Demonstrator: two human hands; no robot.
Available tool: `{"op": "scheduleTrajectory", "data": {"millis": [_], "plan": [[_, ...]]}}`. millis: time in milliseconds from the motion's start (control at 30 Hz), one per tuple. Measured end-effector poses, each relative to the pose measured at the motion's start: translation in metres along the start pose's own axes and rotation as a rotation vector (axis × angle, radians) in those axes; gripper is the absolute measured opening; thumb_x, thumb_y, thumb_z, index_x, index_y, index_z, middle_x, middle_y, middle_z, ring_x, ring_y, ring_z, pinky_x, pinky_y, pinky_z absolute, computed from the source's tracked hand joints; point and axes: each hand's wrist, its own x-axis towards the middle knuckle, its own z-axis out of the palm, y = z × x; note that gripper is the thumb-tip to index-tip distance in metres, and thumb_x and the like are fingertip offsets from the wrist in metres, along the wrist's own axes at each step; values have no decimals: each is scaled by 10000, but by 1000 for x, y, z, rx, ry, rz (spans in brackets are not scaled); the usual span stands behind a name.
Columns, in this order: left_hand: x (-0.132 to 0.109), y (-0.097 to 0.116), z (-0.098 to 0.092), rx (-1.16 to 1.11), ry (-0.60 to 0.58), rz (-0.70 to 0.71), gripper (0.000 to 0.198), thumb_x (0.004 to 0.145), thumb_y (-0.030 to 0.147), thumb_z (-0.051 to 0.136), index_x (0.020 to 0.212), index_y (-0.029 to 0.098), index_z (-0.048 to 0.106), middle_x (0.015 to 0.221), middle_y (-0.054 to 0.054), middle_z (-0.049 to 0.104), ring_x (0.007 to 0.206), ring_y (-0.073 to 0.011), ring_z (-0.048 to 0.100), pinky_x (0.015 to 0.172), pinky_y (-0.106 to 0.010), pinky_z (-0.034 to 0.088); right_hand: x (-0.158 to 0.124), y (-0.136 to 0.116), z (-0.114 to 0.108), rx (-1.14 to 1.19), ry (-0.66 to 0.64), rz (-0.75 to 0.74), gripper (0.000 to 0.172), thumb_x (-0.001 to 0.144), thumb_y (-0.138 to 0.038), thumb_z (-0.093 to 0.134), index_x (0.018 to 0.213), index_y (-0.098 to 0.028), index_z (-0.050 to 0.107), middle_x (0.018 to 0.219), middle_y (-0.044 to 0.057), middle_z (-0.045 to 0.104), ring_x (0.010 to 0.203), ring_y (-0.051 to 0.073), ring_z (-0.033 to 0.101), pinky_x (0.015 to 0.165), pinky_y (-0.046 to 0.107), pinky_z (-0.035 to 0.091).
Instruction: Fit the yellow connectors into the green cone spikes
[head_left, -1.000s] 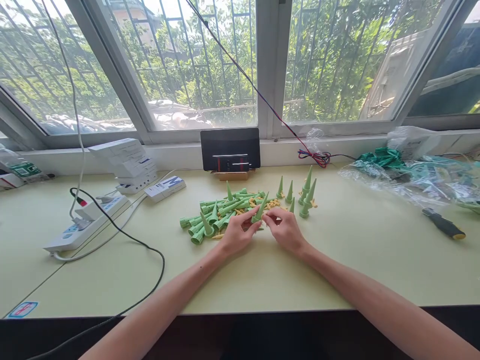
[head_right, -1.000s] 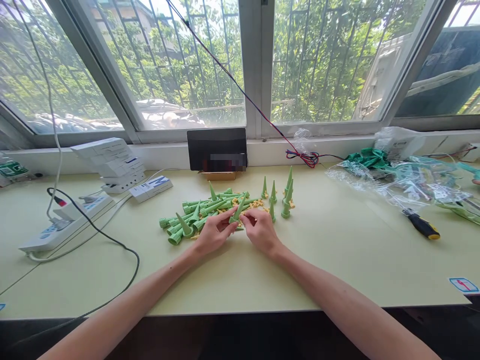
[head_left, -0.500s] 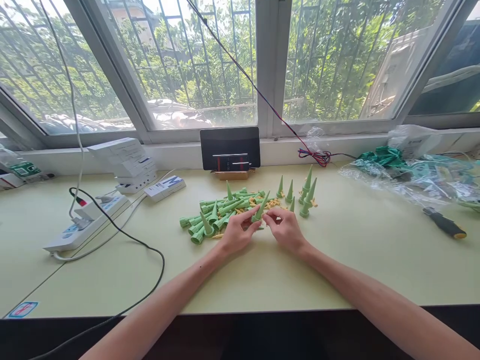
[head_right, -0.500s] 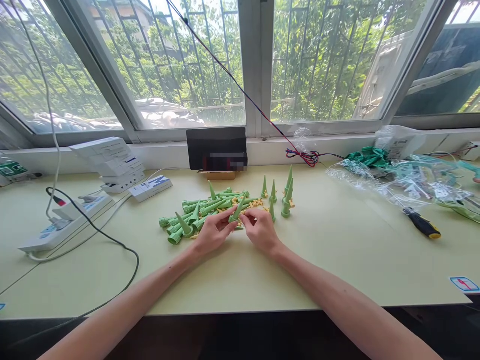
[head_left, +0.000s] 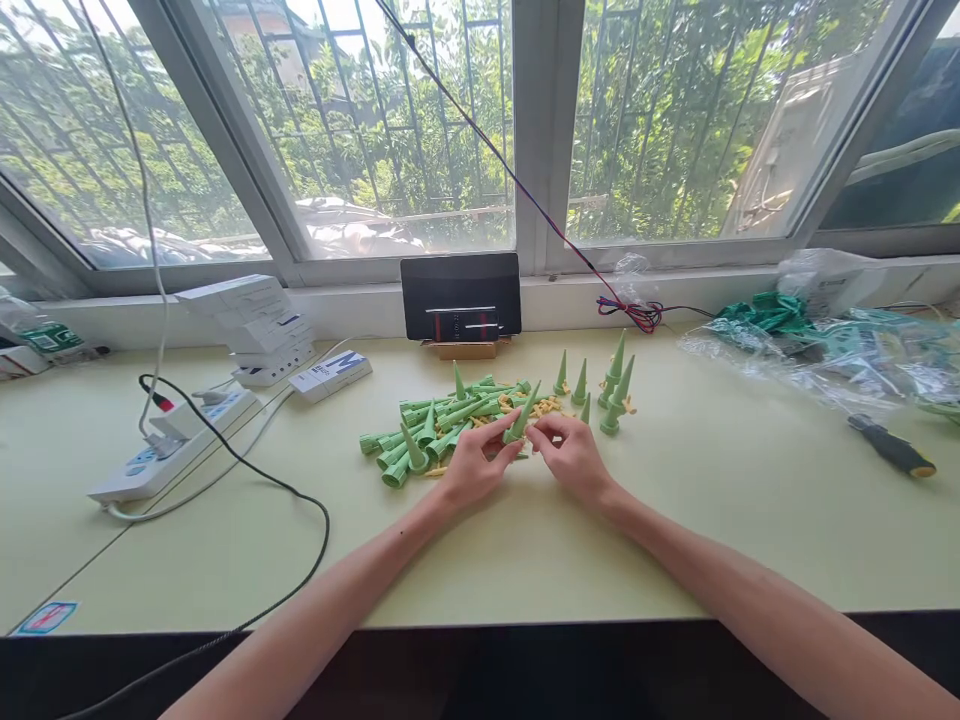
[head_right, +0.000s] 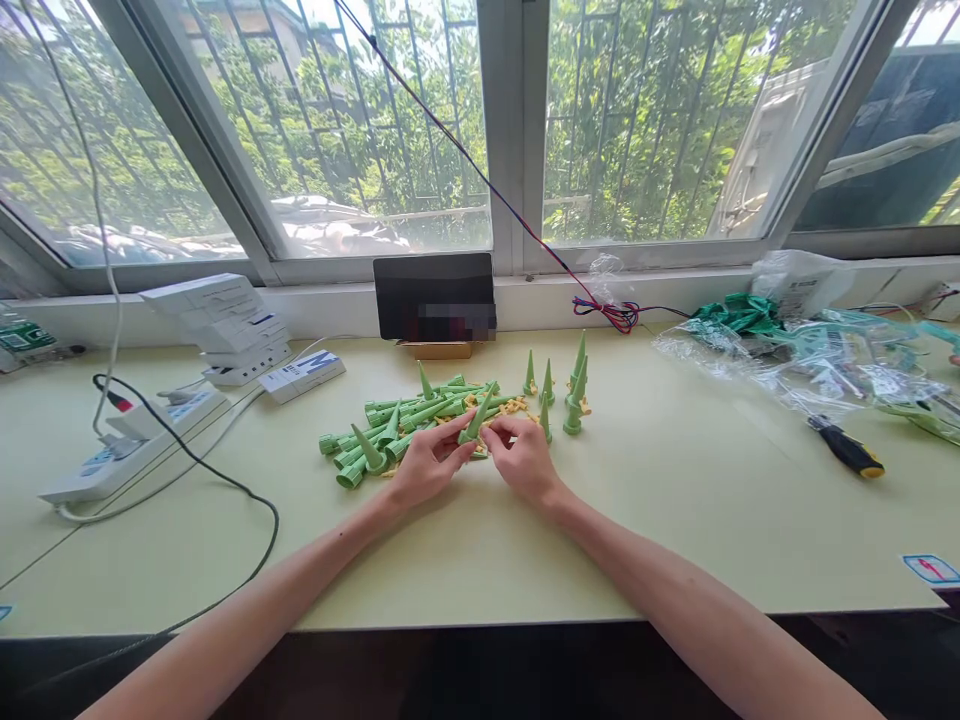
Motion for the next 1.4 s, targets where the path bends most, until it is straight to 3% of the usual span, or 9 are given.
{"op": "scheduleTrajectory", "data": {"millis": [133, 267, 433, 633, 800, 1133, 1400], "plan": [[1, -2, 0, -39, -22, -24, 556, 895, 373, 616, 1383, 113, 561, 690, -4, 564, 614, -120, 520, 646, -306, 566, -1, -4, 0, -88, 37, -52, 312, 896, -367, 552, 642, -187, 577, 589, 0, 545, 548, 133, 453, 531, 272, 381], [3, 0, 0, -109, -46, -48, 568, 901, 411, 615, 1387, 126, 541, 726, -20, 584, 622, -128, 547, 577, -269, 528, 1, -5, -3, -207, 38, -197, 270, 926, -344, 539, 707, -193, 587, 638, 10, 566, 581, 140, 470, 566, 277, 391], [5, 10, -2, -193, -178, -44, 378, 942, 411, 565, 1163, 121, 663, 674, -6, 550, 557, -93, 477, 550, -238, 444, 0, -7, -4, -271, 10, -310, 231, 941, -333, 533, 755, -200, 572, 703, 20, 561, 613, 143, 485, 607, 277, 415], [7, 14, -4, -461, -185, -142, 383, 902, 436, 625, 1140, 140, 673, 774, -28, 577, 587, -85, 445, 562, -242, 413, -2, -9, -2, -224, -40, -303, 142, 898, -344, 616, 894, -202, 601, 757, 14, 572, 605, 133, 492, 596, 268, 446], [7, 13, -3, -617, -183, -256, 348, 867, 440, 671, 1033, 136, 690, 715, -7, 536, 587, -86, 447, 540, -229, 389, -4, -8, 1, -242, -46, -330, 117, 935, -313, 569, 943, -199, 596, 773, 20, 565, 643, 139, 509, 610, 262, 451], [7, 13, -3, -603, -217, -272, 294, 883, 437, 654, 913, 145, 638, 763, -17, 553, 606, -86, 448, 557, -228, 399, -5, -6, 2, -220, -28, -350, 105, 951, -283, 548, 895, -200, 578, 760, 14, 543, 644, 137, 519, 577, 255, 459], [9, 9, -3, -512, -83, -278, 305, 893, 451, 632, 963, 154, 623, 770, -8, 572, 542, -69, 483, 515, -220, 430, -3, -1, 3, -182, -29, -261, 138, 929, -298, 578, 1002, -189, 621, 831, 36, 616, 627, 133, 569, 575, 267, 501]]}}
